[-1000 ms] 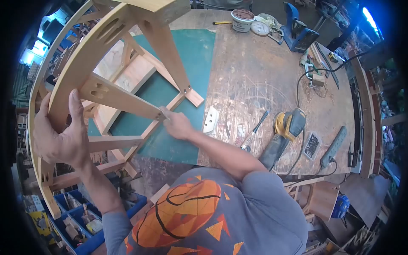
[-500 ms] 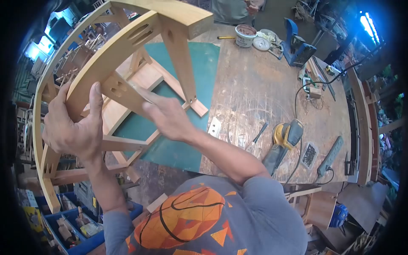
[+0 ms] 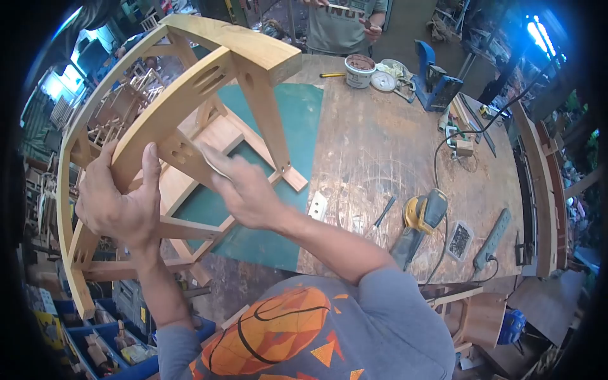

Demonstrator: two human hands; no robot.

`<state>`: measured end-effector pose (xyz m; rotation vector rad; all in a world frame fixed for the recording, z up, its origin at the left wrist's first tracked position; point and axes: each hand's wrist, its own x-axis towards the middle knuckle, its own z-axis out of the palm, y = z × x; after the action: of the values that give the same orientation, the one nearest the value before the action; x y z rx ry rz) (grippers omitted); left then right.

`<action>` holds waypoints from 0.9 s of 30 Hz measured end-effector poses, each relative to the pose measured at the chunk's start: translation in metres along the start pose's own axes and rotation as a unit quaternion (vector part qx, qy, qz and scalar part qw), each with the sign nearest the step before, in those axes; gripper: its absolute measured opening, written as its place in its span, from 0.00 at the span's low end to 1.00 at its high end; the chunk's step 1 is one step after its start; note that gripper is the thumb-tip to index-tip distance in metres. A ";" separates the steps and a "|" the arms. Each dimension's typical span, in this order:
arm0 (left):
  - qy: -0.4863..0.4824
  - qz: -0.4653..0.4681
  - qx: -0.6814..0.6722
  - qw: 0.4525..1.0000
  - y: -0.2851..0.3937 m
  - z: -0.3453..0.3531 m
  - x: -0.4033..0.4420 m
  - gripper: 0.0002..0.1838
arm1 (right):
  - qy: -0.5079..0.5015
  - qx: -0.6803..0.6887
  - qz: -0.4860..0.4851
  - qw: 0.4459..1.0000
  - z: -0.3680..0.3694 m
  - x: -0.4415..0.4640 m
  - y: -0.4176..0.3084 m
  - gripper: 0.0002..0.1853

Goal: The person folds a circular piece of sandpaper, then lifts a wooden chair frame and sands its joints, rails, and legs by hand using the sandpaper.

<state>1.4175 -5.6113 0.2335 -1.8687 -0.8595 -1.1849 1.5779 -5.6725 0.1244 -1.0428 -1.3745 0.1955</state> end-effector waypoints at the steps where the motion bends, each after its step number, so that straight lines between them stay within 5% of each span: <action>1: -0.005 -0.008 -0.005 1.000 0.002 0.000 0.001 0.26 | -0.024 0.037 0.023 0.999 -0.003 -0.001 0.002 0.27; 9: -0.004 -0.023 -0.011 1.000 0.004 -0.002 0.002 0.25 | -0.050 0.036 0.036 0.997 -0.009 0.004 0.007 0.26; 12: -0.016 -0.002 -0.004 1.000 0.002 -0.002 -0.001 0.26 | -0.085 0.111 0.123 0.983 -0.004 0.006 0.004 0.26; 14: -0.027 -0.026 0.004 0.999 0.005 0.001 -0.002 0.26 | -0.045 0.142 0.040 0.988 -0.010 0.035 -0.019 0.28; 20: -0.006 -0.009 -0.014 1.000 0.001 0.006 -0.001 0.26 | -0.086 0.050 0.104 0.990 -0.008 -0.002 0.015 0.27; 25: -0.023 -0.008 -0.012 1.000 0.001 0.004 -0.004 0.26 | -0.100 0.040 0.075 0.991 -0.021 0.022 -0.022 0.29; 27: -0.021 -0.015 -0.010 1.000 0.001 0.003 0.000 0.26 | -0.090 0.002 0.036 0.995 -0.008 -0.019 0.024 0.29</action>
<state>1.4195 -5.6091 0.2327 -1.9093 -0.9049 -1.1805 1.5909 -5.6753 0.0955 -1.0928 -1.4986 0.3513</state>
